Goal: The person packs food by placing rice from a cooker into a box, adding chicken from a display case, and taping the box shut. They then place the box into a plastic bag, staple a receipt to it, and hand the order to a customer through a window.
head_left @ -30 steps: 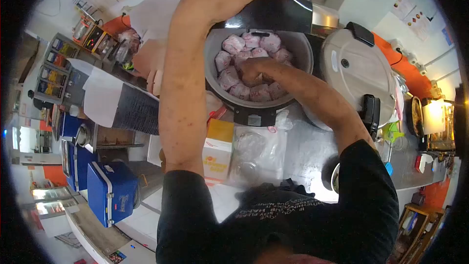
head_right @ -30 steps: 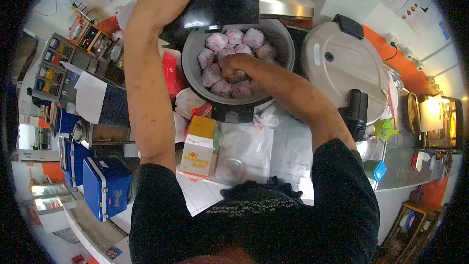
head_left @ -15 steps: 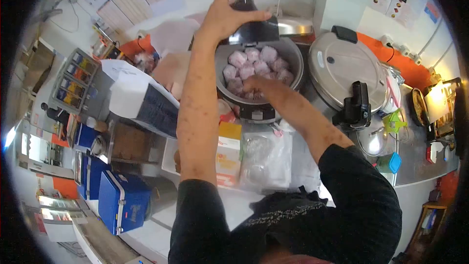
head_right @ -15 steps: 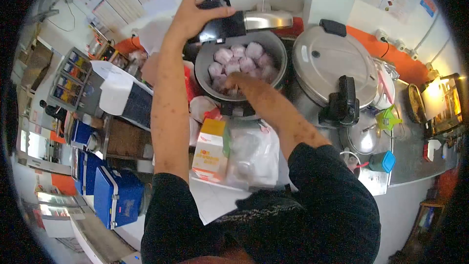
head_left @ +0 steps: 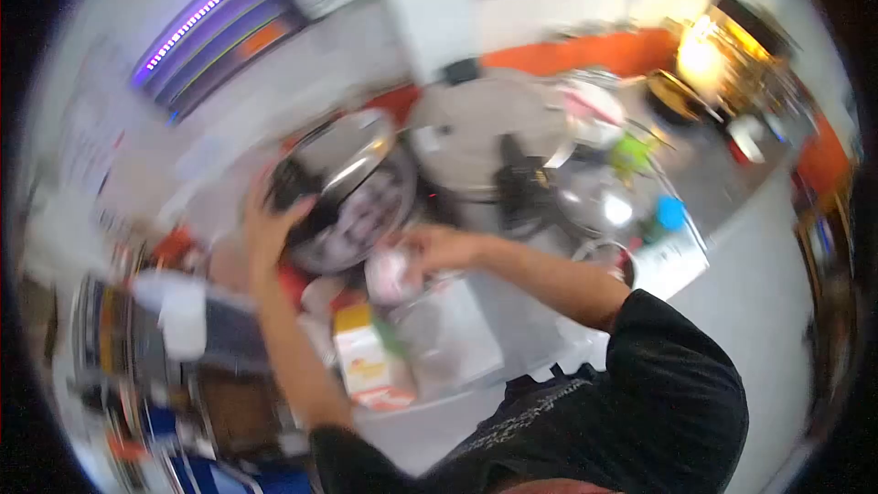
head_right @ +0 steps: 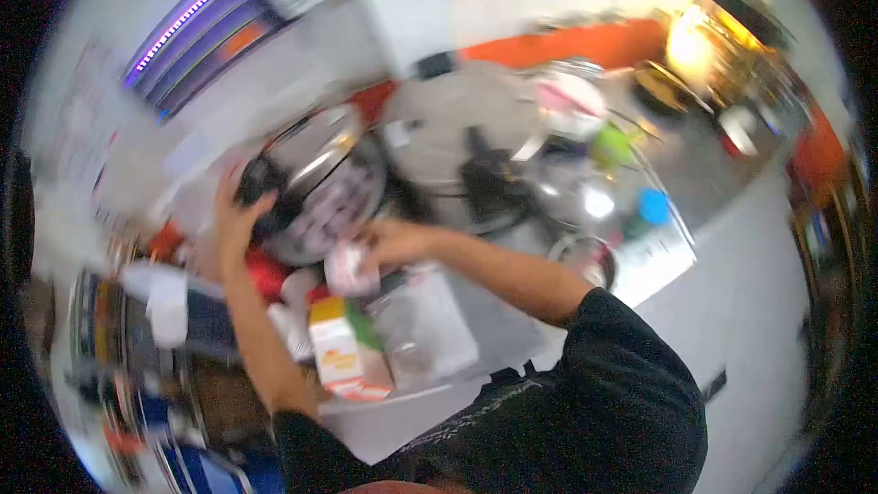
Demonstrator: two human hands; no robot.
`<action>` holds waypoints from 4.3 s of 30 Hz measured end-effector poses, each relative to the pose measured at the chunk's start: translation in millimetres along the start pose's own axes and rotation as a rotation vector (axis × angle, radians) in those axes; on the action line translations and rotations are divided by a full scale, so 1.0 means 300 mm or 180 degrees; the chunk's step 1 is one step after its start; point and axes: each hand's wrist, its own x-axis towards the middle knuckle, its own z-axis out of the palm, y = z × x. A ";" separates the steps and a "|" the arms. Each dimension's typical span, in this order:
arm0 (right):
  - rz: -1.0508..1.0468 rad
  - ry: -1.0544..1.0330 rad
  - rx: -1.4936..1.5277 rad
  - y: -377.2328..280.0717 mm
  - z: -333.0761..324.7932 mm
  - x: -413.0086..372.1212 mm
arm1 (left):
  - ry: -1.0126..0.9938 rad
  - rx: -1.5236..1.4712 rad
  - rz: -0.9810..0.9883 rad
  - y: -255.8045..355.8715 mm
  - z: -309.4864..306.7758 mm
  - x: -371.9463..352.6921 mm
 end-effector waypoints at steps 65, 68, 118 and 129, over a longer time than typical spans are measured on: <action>0.0550 0.3636 -0.0360 0.696 -3.327 -4.263 | -0.0149 -0.2118 0.0433 2.707 4.864 0.179; 0.0334 0.2903 -0.0153 0.575 -3.384 -3.816 | -0.0517 -0.0883 -0.0200 2.421 4.705 -0.041; 0.0038 0.5822 0.1096 0.661 -4.887 -4.965 | -0.0593 -0.1213 -0.1294 3.193 5.692 -0.106; 0.1312 0.4490 0.0420 0.924 -5.099 -4.985 | -0.0773 -0.1385 -0.1020 3.177 5.765 -0.077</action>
